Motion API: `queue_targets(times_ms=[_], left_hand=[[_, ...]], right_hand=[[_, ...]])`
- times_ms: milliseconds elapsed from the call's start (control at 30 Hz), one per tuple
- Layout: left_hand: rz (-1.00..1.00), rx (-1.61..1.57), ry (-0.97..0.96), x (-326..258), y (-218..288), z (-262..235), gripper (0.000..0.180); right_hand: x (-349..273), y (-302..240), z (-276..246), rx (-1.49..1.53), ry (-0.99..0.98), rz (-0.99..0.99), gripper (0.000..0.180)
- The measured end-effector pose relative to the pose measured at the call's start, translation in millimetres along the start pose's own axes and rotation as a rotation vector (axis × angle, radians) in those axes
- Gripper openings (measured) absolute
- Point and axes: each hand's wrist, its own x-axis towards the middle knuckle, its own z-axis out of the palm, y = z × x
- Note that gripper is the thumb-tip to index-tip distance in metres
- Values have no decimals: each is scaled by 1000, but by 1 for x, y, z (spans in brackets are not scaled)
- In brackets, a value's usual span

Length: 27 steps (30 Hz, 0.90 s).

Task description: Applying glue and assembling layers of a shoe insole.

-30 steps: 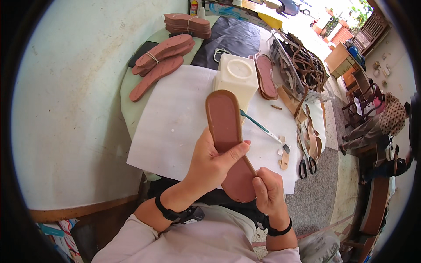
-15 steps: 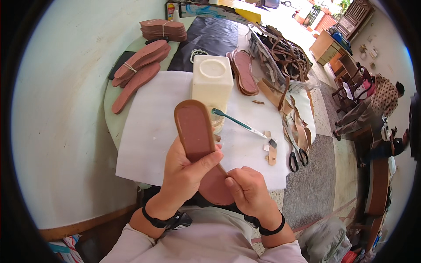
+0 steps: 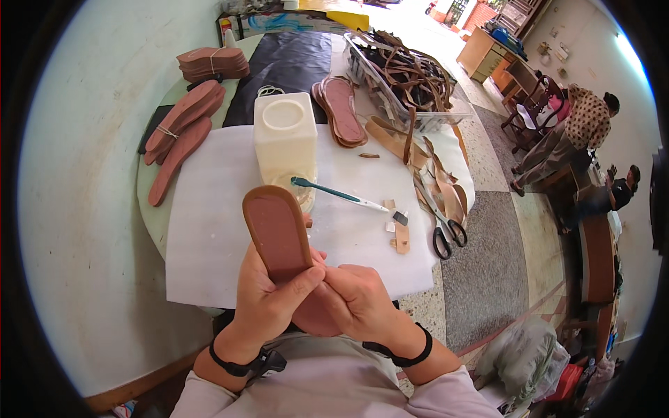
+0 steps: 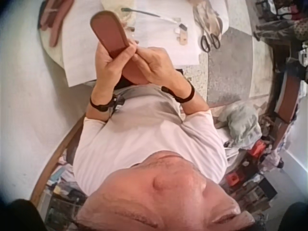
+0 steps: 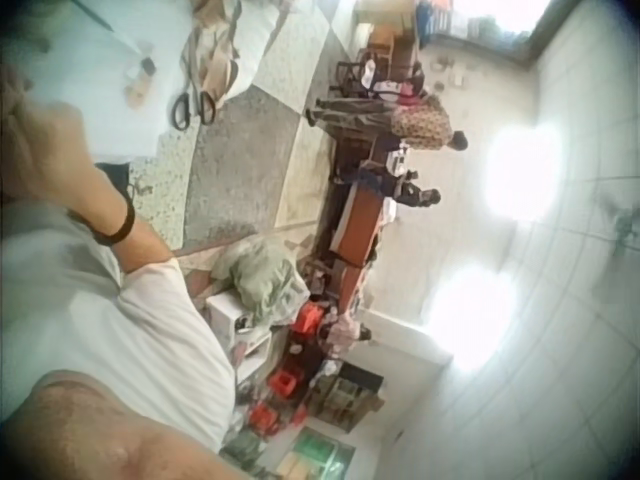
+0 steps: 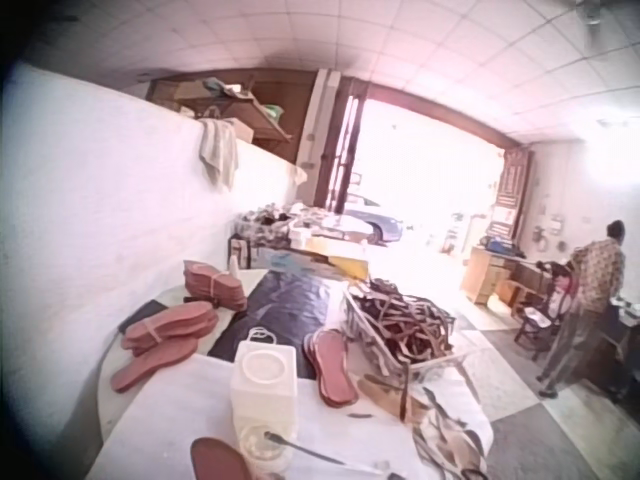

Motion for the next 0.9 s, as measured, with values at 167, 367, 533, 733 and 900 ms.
queue_targets(times_ms=[167,367,533,733,900], left_hand=[[-34,-6,-12,3,8,-3,65],[-111,-24,33,-2,14,-2,69],[-114,-126,-55,-5,13,-9,87],[-138,126,-244,-13,11,-9,120],[56,692,-126,-19,13,5,118]], right_hand=[[0,6,11,88,17,-9,9],[6,-4,9,132,-4,-2,11],[10,-4,11,69,107,-4,15],[11,-5,16,350,483,207,27],[7,-3,23,360,514,257,27]])
